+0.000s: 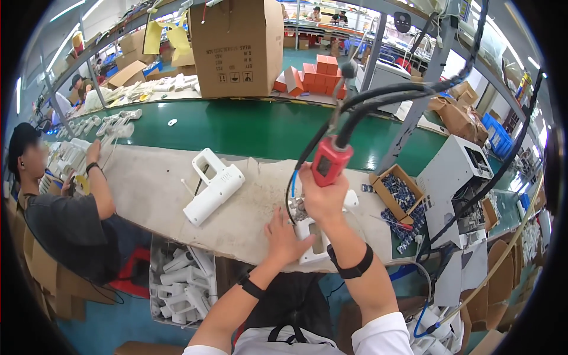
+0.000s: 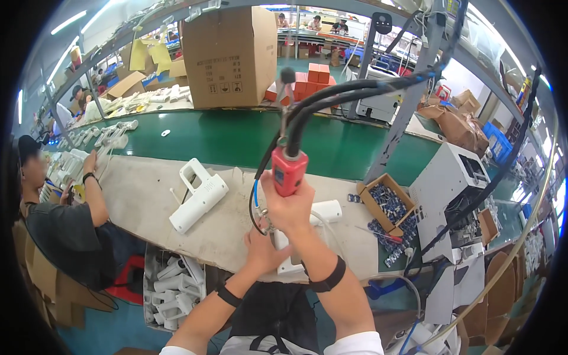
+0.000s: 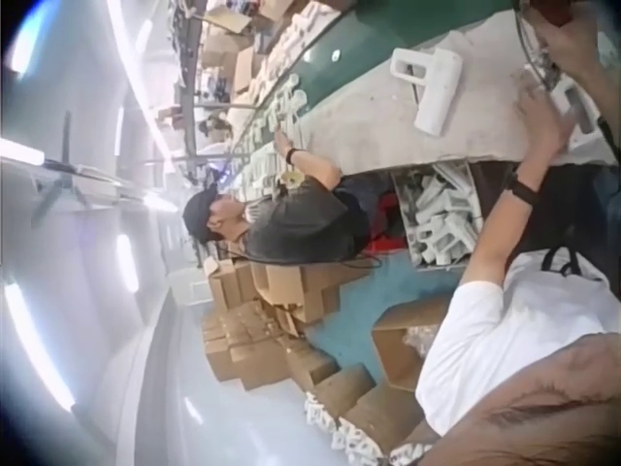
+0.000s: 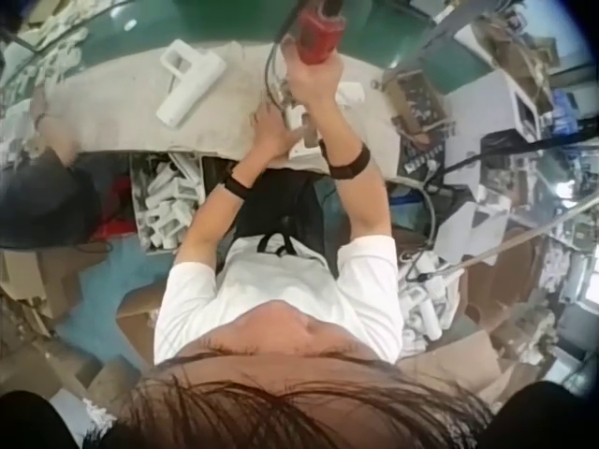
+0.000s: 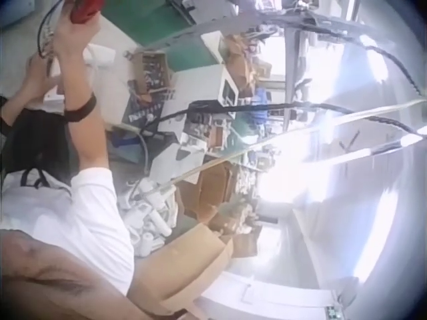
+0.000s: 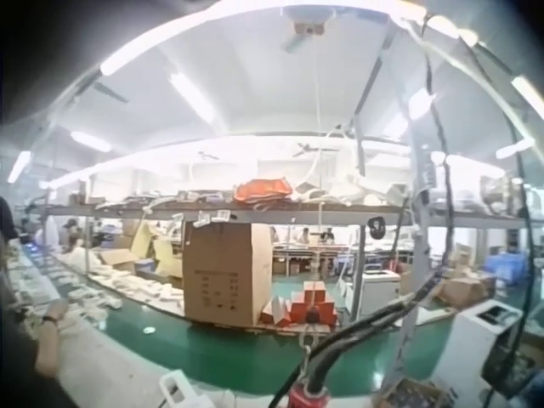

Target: Assembling electronic components using a power screwdriver on a manufacturing line.

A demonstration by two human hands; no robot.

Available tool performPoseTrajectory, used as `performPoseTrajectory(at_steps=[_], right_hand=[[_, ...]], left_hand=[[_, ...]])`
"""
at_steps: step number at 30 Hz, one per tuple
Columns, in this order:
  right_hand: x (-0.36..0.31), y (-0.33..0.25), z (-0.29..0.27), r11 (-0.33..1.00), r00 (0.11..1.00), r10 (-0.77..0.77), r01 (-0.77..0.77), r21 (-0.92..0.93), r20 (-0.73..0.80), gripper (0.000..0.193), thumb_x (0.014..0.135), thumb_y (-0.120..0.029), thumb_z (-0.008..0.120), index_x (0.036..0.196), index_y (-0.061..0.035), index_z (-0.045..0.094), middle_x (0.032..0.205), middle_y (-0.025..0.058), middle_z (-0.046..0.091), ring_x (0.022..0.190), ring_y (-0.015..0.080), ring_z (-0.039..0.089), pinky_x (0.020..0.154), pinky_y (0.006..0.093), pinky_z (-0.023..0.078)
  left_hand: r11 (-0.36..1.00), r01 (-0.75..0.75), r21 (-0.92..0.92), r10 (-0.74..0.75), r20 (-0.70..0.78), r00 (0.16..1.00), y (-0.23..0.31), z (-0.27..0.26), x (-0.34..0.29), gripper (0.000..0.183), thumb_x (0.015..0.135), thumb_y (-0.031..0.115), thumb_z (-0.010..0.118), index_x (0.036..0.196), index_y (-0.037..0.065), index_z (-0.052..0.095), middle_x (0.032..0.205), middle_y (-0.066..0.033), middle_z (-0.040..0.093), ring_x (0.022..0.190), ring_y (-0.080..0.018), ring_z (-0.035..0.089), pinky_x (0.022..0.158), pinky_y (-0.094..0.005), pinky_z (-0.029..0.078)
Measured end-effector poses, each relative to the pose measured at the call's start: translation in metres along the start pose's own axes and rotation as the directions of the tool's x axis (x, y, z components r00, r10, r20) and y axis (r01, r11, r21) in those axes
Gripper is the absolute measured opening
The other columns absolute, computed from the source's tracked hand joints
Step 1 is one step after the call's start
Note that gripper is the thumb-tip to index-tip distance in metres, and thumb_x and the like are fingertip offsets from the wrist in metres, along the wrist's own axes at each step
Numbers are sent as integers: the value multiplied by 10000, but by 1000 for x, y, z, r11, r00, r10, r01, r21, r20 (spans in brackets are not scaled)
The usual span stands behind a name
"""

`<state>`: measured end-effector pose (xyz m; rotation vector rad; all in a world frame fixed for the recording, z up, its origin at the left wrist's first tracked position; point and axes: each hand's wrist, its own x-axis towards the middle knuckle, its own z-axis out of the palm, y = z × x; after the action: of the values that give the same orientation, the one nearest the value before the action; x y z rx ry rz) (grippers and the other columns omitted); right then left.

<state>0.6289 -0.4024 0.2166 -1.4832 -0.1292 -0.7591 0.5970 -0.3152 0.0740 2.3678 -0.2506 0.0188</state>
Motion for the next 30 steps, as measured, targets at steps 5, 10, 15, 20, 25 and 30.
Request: performPoseTrajectory(at_steps=[5,10,15,20,25,30], right_hand=[[10,-63,-36,993,994,-101,104,56,-50,104,882,-93,646,864,-23,572,564,1,533,456,82,497,422,229,367],[9,-54,-60,984,983,-178,177,-10,-44,119,884,-82,651,867,-3,565,556,15,527,435,96,496,409,232,378],[8,-41,-61,995,994,-98,97,-17,-56,100,880,-75,644,860,-2,578,599,26,552,456,93,511,424,234,396],[-1,-7,-49,999,997,0,-3,-37,-83,143,872,-96,648,770,-14,591,564,7,550,461,82,510,433,231,383],[-4,3,-45,998,1000,6,-7,-65,-24,192,865,-131,673,722,-28,596,569,-7,549,468,74,502,442,240,379],[-2,-62,-38,991,994,-108,109,79,-23,122,885,-89,644,893,14,578,591,21,554,461,82,498,434,224,385]], left_hand=[[999,6,52,1,-142,990,-8,2,30,1050,657,453,762,1472,101,202,1485,-213,212,1385,-375,208,1058,-666,122],[997,35,71,-24,-148,989,-19,1,51,1053,649,491,751,1475,114,217,1482,-198,227,1371,-366,242,1055,-667,132],[998,38,45,-31,-141,990,-20,1,51,1033,652,487,753,1466,114,238,1476,-197,241,1364,-364,255,1057,-652,132],[999,7,43,0,-160,987,-17,1,50,1021,652,479,759,1457,105,253,1466,-207,260,1354,-364,275,1054,-640,138],[999,-20,28,24,-164,986,-23,1,50,982,655,460,758,1440,99,293,1457,-211,273,1355,-365,274,1051,-641,135],[1000,-8,12,10,-169,986,-21,1,47,970,648,457,756,1433,101,310,1443,-199,288,1344,-356,289,1044,-641,148]])
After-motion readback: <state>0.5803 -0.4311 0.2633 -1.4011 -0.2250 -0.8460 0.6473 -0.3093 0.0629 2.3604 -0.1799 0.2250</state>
